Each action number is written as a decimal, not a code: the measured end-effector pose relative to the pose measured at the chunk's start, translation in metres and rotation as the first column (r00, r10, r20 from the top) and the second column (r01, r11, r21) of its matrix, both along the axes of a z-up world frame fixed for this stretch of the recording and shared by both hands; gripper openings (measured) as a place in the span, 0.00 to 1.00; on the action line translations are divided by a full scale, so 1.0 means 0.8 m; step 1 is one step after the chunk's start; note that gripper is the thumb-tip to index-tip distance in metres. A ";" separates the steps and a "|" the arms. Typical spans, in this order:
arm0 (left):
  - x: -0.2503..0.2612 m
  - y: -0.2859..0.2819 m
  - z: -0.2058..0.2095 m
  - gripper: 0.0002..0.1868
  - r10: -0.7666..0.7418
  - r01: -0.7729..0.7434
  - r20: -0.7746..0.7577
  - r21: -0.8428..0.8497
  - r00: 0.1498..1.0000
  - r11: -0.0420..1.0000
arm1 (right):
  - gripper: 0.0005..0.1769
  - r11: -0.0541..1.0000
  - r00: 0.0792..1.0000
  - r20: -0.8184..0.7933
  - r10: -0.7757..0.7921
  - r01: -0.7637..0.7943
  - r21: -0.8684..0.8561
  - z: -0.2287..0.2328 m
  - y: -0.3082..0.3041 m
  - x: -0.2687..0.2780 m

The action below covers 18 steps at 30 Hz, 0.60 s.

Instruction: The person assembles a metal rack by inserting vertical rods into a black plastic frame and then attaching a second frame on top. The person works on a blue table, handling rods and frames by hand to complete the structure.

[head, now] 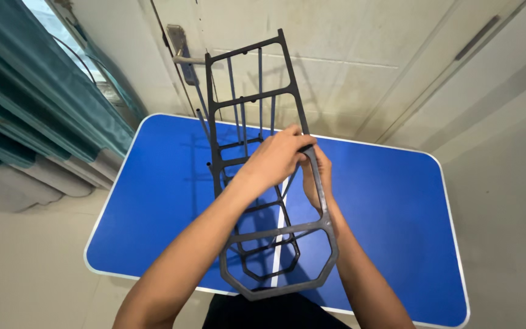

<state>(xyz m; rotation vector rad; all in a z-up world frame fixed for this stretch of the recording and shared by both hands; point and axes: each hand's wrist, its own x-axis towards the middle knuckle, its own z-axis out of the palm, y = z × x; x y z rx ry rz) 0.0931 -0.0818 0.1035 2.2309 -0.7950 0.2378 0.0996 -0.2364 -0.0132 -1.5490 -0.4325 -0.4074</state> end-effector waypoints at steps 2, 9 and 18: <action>-0.004 0.000 0.000 0.20 -0.014 0.014 -0.013 -0.029 1.000 0.999 | 0.17 0.998 0.999 0.004 -0.033 0.033 -0.058 -0.002 -0.004 0.001; 0.000 0.001 -0.002 0.21 0.017 -0.018 -0.032 -0.020 0.999 1.000 | 0.13 1.000 1.000 -0.027 -0.004 0.004 -0.021 -0.020 -0.011 0.011; 0.003 0.003 -0.015 0.22 -0.013 0.013 -0.007 -0.047 1.000 0.999 | 0.09 0.998 0.997 -0.078 0.017 -0.012 0.069 -0.027 -0.011 0.007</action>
